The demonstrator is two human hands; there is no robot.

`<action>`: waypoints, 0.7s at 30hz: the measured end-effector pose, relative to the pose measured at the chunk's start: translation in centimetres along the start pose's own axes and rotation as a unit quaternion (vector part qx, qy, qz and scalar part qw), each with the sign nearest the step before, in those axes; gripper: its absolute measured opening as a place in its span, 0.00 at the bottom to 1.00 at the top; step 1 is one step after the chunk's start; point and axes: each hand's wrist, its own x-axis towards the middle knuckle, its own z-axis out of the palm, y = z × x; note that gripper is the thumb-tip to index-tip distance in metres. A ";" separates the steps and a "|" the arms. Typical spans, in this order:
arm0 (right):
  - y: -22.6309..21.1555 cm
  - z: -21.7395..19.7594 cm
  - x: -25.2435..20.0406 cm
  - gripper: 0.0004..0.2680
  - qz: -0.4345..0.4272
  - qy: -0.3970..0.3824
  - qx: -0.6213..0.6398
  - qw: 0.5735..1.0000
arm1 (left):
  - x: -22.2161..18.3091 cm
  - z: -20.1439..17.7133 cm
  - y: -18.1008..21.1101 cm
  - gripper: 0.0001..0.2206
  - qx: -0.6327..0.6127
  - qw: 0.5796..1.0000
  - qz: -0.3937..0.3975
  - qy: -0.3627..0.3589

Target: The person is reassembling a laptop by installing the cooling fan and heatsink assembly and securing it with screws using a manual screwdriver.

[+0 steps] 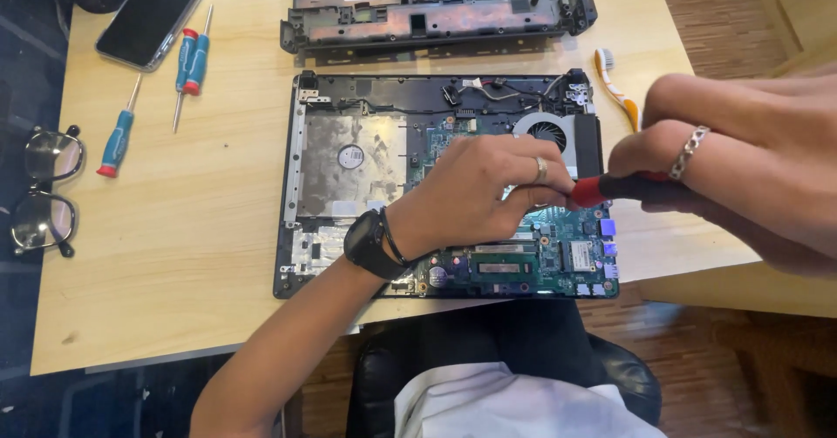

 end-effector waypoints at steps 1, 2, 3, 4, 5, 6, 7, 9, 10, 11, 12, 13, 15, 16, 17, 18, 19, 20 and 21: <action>0.0 0.5 -0.4 0.08 -0.002 -0.001 0.000 1.000 | -0.1 0.0 0.0 0.04 0.000 1.000 -0.002 0.002; 0.0 0.9 -1.0 0.12 0.077 0.000 0.029 0.997 | -0.2 0.0 0.0 0.05 -0.024 1.000 -0.011 0.004; -0.1 1.3 -1.6 0.17 0.156 0.001 0.058 0.986 | -0.2 0.1 0.0 0.09 -0.048 0.999 -0.020 0.005; 0.5 1.3 -1.6 0.17 0.156 0.001 0.059 0.986 | -0.1 0.2 0.1 0.09 -0.048 0.999 -0.020 0.005; 1.1 1.2 -1.6 0.23 0.121 -0.002 -0.018 0.992 | 0.0 0.3 0.1 0.06 -0.051 0.998 -0.024 0.010; 1.6 1.1 -1.7 0.30 0.090 -0.005 -0.096 0.991 | 0.2 0.4 0.2 0.05 -0.056 0.998 -0.024 0.013; 1.0 0.5 -1.5 0.30 0.094 -0.006 -0.097 0.991 | 0.3 0.5 0.2 0.05 -0.059 0.998 -0.022 0.010; 0.1 -0.6 -0.4 0.24 0.069 -0.008 0.044 0.997 | 0.3 0.3 0.0 0.03 -0.041 0.999 -0.031 -0.003; 0.5 1.3 -1.4 0.24 0.067 -0.007 0.044 0.997 | 0.3 0.2 0.0 0.03 -0.039 0.999 -0.033 -0.003; 0.9 3.1 -2.3 0.16 0.163 0.006 0.195 0.967 | 0.2 0.0 0.0 0.03 -0.050 0.998 -0.028 -0.007; 1.1 4.9 -3.4 0.10 0.257 0.014 0.341 0.904 | 0.1 0.1 0.0 0.03 -0.066 0.997 -0.024 -0.012; 0.9 4.0 -3.0 0.10 0.259 0.012 0.343 0.903 | 0.0 0.2 0.0 0.03 -0.069 0.997 -0.026 -0.013; 0.6 1.8 -2.0 0.20 0.212 -0.003 -0.006 0.977 | 0.1 0.2 -0.1 0.06 -0.060 0.998 -0.034 -0.006; 0.9 1.7 -1.9 0.20 0.212 -0.002 -0.006 0.977 | 0.1 0.2 0.0 0.06 -0.058 0.998 -0.034 -0.006; 1.3 1.5 -1.9 0.25 0.130 0.017 -0.056 0.990 | 0.0 0.3 0.1 0.04 -0.056 0.998 -0.034 0.001; 1.5 1.2 -2.1 0.30 0.052 0.034 -0.105 0.992 | 0.0 0.6 0.2 0.03 -0.057 0.998 -0.031 0.008; 0.9 0.7 -1.7 0.30 0.056 0.033 -0.106 0.992 | 0.1 0.5 0.3 0.03 -0.060 0.998 -0.029 0.006; 0.4 0.3 -1.1 0.29 0.039 0.028 -0.089 0.995 | 0.2 0.4 0.3 0.03 -0.054 0.998 -0.028 -0.001; -0.1 -0.1 -0.4 0.27 0.023 0.022 -0.072 0.997 | 0.2 0.2 0.4 0.03 -0.049 0.998 -0.028 -0.007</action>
